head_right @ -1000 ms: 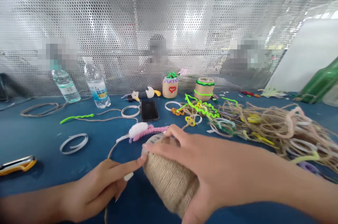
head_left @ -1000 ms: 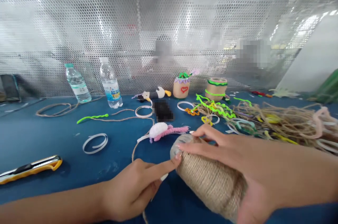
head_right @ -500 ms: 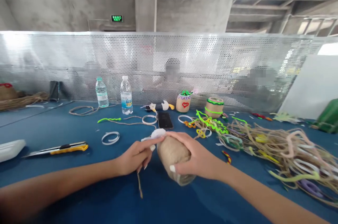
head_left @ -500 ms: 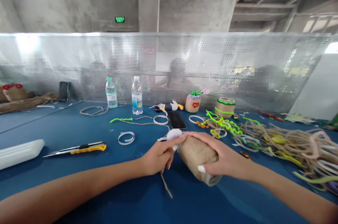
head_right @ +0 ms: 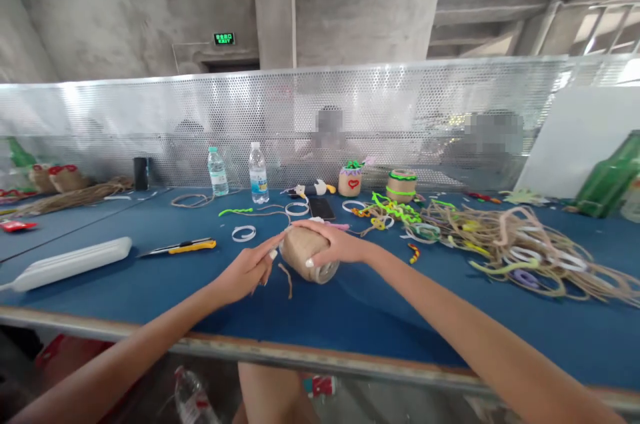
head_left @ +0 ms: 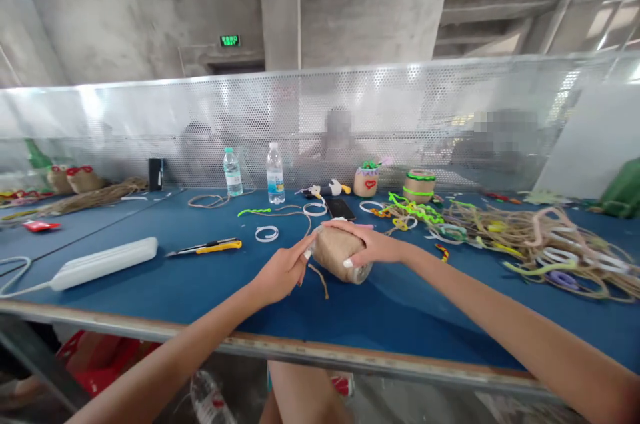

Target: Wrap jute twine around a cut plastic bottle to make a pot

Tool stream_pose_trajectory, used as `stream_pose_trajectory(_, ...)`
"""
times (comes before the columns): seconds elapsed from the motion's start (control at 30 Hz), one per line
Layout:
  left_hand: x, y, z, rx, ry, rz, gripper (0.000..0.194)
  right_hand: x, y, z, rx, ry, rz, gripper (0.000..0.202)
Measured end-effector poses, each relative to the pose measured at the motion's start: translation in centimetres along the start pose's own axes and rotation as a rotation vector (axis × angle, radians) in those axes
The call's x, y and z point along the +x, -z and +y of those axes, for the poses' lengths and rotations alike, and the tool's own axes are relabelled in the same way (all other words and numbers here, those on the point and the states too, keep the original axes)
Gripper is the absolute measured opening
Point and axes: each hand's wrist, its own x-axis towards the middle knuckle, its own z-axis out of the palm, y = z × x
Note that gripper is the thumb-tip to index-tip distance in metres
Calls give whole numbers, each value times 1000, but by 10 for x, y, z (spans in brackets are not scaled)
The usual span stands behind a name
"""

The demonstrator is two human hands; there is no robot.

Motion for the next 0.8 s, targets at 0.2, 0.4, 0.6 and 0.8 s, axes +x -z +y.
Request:
stream_pose_trajectory(0.2, -4, -13, 11, 244, 24, 128, 54, 1, 20, -8, -25, -17, -168, 89)
stream_pose_trajectory(0.4, -5, -13, 17, 202, -22, 98, 52, -7, 12, -7, -40, -15, -79, 87)
stream_pose_trajectory(0.6, -13, -14, 21, 207, 21, 70, 54, -10, 4, -9, -61, 18, 9, 80)
stream_pose_trajectory(0.8, -13, -20, 26, 379, 90, 61, 57, -7, -1, -24, -197, 36, 147, 61)
